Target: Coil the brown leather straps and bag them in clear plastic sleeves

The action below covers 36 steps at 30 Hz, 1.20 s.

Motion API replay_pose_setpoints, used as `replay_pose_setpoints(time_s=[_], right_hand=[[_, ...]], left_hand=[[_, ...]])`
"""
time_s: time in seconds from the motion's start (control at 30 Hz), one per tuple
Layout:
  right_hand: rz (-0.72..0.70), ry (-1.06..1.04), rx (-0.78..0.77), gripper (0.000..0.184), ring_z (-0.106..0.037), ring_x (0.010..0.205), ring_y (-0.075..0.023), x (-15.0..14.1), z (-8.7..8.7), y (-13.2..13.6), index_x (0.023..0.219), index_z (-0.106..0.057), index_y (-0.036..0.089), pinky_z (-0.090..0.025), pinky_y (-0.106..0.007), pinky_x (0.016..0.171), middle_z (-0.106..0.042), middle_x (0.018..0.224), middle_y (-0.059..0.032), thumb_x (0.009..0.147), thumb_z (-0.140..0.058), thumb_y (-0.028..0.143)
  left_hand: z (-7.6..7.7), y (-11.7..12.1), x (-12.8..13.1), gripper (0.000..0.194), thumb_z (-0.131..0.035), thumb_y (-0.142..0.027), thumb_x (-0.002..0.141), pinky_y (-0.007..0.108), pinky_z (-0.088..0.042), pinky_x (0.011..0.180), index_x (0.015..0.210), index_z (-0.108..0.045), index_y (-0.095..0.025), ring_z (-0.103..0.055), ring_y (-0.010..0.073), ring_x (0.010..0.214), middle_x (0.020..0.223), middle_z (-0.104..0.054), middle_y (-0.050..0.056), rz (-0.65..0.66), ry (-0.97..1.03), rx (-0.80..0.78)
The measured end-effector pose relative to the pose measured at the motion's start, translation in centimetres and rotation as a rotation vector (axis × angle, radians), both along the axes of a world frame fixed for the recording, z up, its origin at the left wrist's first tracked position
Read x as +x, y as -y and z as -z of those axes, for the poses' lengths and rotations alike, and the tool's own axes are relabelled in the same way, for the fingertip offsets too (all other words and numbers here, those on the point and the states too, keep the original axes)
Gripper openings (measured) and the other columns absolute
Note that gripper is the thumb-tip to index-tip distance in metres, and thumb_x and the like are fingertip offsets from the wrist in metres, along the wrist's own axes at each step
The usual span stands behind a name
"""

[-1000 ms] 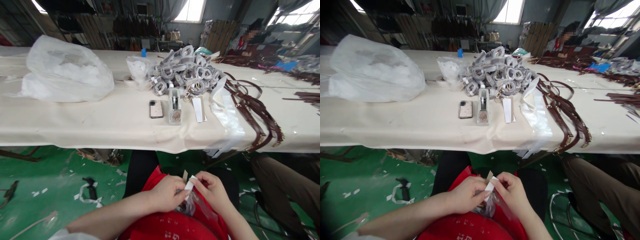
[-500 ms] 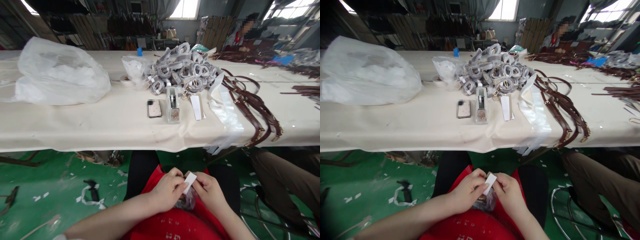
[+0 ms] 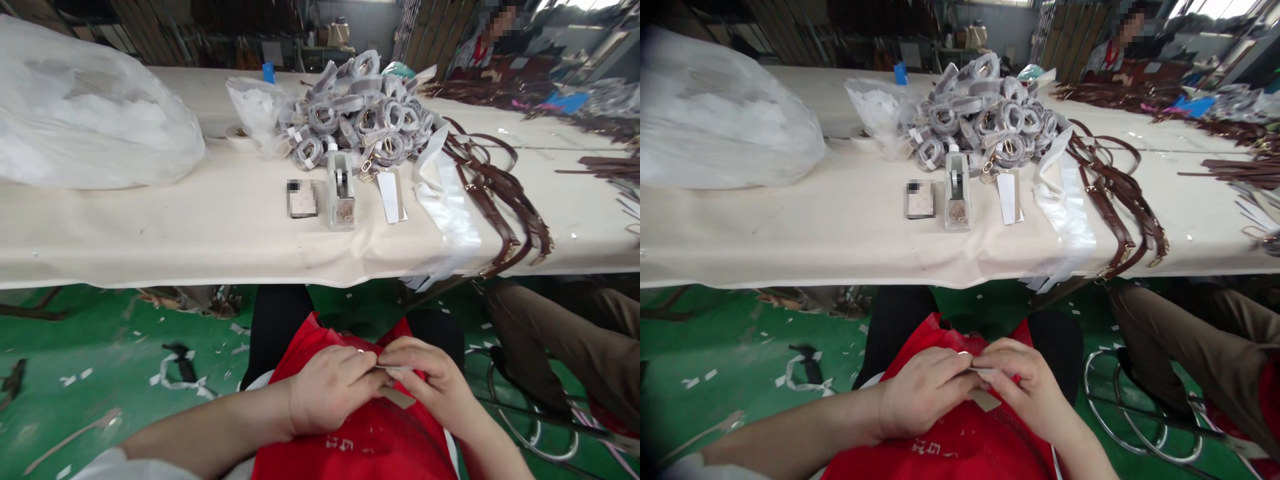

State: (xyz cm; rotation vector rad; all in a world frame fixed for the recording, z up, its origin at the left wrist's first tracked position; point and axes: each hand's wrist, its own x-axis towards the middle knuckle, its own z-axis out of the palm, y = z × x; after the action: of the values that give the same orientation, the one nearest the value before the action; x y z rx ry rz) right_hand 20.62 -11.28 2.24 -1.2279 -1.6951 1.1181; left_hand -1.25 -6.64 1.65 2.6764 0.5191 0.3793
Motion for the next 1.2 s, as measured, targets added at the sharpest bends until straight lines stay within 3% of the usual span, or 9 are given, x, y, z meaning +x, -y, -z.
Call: replay_pose_setpoints(time_s=[0.07,0.13,0.23,0.33,0.4,0.53,0.7,0.9,1.2], right_hand=[[0.031,-0.002,0.011,0.021,-0.068,0.091,-0.0208,0.1,-0.4,0.4,0.108,-0.075,0.028,-0.055,-0.031,0.081,-0.073,0.1,-0.0076,0.092,-0.062,0.024],[0.161,-0.009,0.003,0.017,-0.067,0.092,-0.0219,0.3,-0.7,0.8,0.105,-0.073,0.025,-0.054,-0.031,0.08,-0.072,0.1,-0.0084,0.091,-0.064,0.026],[0.371,-0.09,-0.136,0.02,-0.063,0.071,-0.0186,0.3,-0.7,1.2,0.089,-0.071,0.02,-0.052,-0.027,0.064,-0.068,0.077,-0.0053,0.092,-0.062,0.038],[0.302,-0.261,-0.401,0.036,-0.058,0.052,-0.0149,-0.3,0.1,1.0,0.087,-0.071,0.016,-0.047,-0.025,0.052,-0.064,0.057,-0.0018,0.09,-0.061,0.051],[0.262,-0.391,-0.551,0.044,-0.061,0.049,-0.0147,-1.1,0.9,0.7,0.089,-0.072,0.014,-0.047,-0.023,0.049,-0.069,0.058,-0.0042,0.086,-0.064,0.057],[0.402,-0.62,-0.705,0.045,-0.065,0.045,-0.0129,-2.3,2.2,0.0,0.077,-0.064,0.015,-0.044,-0.016,0.039,-0.072,0.059,-0.0055,0.08,-0.071,0.059],[0.523,-0.718,-0.698,0.044,-0.061,0.036,-0.0119,-3.0,2.0,0.0,0.086,-0.061,0.017,-0.041,-0.013,0.032,-0.07,0.052,-0.001,0.075,-0.078,0.056],[0.538,-0.77,-0.744,0.042,-0.069,0.046,-0.014,-3.4,2.0,-0.1,0.077,-0.066,0.014,-0.047,-0.013,0.036,-0.075,0.062,-0.0061,0.071,-0.083,0.052],[0.507,-0.849,-0.729,0.032,-0.068,0.052,-0.0109,-3.8,3.2,-0.4,0.079,-0.071,0.013,-0.051,-0.014,0.045,-0.076,0.068,-0.0054,0.077,-0.081,0.043]], left_hand=[[0.0,0.1,0.0,0.032,-0.034,-0.032,0.104,0.032,-0.05,0.075,0.117,-0.061,-0.02,-0.063,0.0208,0.086,0.099,-0.068,0.006,-0.028,0.009,0.009],[0.1,0.1,0.0,0.036,-0.032,-0.035,0.104,0.033,-0.052,0.077,0.116,-0.062,-0.02,-0.063,0.0214,0.086,0.103,-0.068,0.008,-0.084,0.001,-0.033],[0.6,-0.2,0.1,0.041,-0.029,-0.037,0.104,0.035,-0.053,0.085,0.121,-0.062,-0.02,-0.064,0.0212,0.091,0.11,-0.066,0.009,-0.197,0.019,-0.188],[1.5,-0.6,0.3,0.038,-0.034,-0.036,0.103,0.032,-0.052,0.09,0.123,-0.063,-0.023,-0.063,0.0201,0.096,0.112,-0.064,0.007,-0.225,0.031,-0.352],[1.9,-0.8,0.4,0.034,-0.039,-0.036,0.102,0.031,-0.052,0.088,0.118,-0.066,-0.022,-0.063,0.0198,0.095,0.109,-0.063,0.007,-0.219,0.011,-0.416],[1.7,-1.0,0.7,0.029,-0.044,-0.033,0.1,0.03,-0.051,0.086,0.112,-0.067,-0.021,-0.062,0.0194,0.093,0.105,-0.062,0.006,-0.208,-0.025,-0.464],[1.3,-1.0,1.0,0.026,-0.045,-0.031,0.099,0.031,-0.052,0.083,0.108,-0.067,-0.02,-0.062,0.0207,0.092,0.103,-0.062,0.006,-0.188,-0.107,-0.443],[1.1,-1.5,1.3,0.03,-0.048,-0.027,0.097,0.031,-0.052,0.083,0.122,-0.063,-0.024,-0.062,0.0204,0.089,0.101,-0.06,0.005,-0.205,-0.107,-0.493],[1.5,-1.7,1.2,0.024,-0.047,-0.023,0.093,0.03,-0.051,0.081,0.108,-0.065,-0.021,-0.062,0.02,0.088,0.099,-0.058,0.005,-0.235,-0.079,-0.523]])
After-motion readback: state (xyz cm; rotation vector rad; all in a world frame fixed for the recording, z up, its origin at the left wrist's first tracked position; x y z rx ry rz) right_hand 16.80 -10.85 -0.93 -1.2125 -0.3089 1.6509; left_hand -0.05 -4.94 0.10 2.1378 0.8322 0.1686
